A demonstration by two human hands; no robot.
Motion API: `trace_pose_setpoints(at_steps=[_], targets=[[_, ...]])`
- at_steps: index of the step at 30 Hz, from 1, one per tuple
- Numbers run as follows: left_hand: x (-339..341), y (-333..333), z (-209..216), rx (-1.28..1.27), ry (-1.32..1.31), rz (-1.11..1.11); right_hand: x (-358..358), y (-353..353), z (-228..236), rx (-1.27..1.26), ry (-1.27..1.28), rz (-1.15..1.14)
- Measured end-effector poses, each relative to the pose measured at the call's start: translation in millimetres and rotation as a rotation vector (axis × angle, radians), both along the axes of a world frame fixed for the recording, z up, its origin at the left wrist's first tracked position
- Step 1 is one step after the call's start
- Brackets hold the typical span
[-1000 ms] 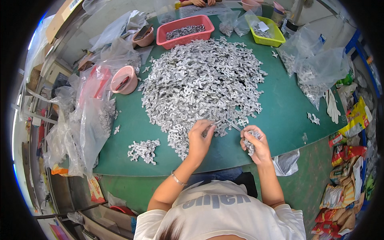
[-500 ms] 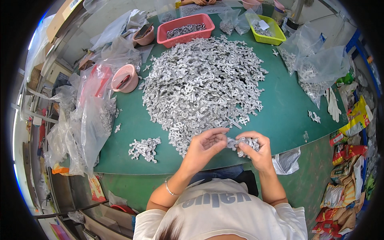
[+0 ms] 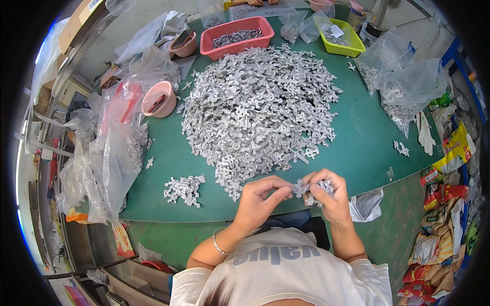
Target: The person picks up small grey parts from a large pile on a table by hand and places them into a clear plastic bag.
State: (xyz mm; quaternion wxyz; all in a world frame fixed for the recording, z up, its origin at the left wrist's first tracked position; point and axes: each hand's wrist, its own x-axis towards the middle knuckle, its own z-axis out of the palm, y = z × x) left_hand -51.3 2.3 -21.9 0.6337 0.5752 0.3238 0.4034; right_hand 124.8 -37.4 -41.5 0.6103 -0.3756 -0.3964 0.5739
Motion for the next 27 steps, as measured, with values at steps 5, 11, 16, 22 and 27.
trace_pose_setpoints(at_steps=[5,11,16,22,27], targets=[[-1.6,-0.3,-2.7,-0.135,-0.038,-0.014,-3.5,-2.3,3.4,-0.087,0.047,-0.001],[-3.7,1.4,-5.6,-0.292,-0.104,-0.045,-5.3,-3.4,2.5,-0.105,0.023,-0.004],[-4.3,2.3,-6.5,-0.368,-0.174,-0.088,-5.8,-4.2,2.5,-0.100,-0.004,0.008],[-2.9,3.1,-8.0,-0.395,-0.184,-0.082,-6.7,-3.6,-1.7,-0.069,-0.032,-0.007],[-1.5,3.4,-10.2,-0.364,-0.138,-0.075,-7.2,-2.4,-2.9,-0.109,-0.003,-0.010]])
